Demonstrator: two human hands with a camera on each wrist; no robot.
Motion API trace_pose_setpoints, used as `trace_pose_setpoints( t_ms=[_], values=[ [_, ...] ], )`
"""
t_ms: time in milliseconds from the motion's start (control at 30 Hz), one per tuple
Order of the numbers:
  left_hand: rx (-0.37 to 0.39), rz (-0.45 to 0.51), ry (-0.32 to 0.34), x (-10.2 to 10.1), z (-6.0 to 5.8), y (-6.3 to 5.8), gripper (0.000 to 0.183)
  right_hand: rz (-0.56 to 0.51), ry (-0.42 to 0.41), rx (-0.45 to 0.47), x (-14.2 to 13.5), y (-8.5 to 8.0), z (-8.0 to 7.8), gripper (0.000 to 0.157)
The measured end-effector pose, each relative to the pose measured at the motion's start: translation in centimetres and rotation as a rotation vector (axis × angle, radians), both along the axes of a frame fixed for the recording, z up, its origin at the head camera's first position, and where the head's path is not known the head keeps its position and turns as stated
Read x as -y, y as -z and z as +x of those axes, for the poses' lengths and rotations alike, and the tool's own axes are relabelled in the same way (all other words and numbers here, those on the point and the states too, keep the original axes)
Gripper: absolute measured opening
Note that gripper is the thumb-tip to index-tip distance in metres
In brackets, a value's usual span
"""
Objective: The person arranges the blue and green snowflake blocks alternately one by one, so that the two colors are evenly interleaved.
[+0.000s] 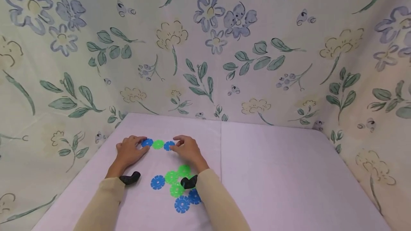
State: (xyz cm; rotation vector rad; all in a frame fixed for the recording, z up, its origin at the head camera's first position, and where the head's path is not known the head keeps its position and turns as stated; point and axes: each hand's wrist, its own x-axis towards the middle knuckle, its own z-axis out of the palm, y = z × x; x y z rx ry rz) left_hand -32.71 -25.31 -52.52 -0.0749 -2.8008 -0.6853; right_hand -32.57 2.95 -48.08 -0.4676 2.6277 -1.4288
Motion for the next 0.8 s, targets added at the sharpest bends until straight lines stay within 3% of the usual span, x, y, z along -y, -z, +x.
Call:
trace_pose_setpoints(
  t_ms=[400, 800],
  values=[
    [0.007, -0.009, 0.009, 0.1, 0.3, -0.1, 0.052, -0.009, -0.039, -0.135, -3.4, -2.3, 1.4, 0.035],
    [0.009, 0.002, 0.016, -0.2, 0.2, -0.2, 0.053, 0.02, -0.071, -0.244, -9.2, -4.6, 4.7, 0.034]
  ],
)
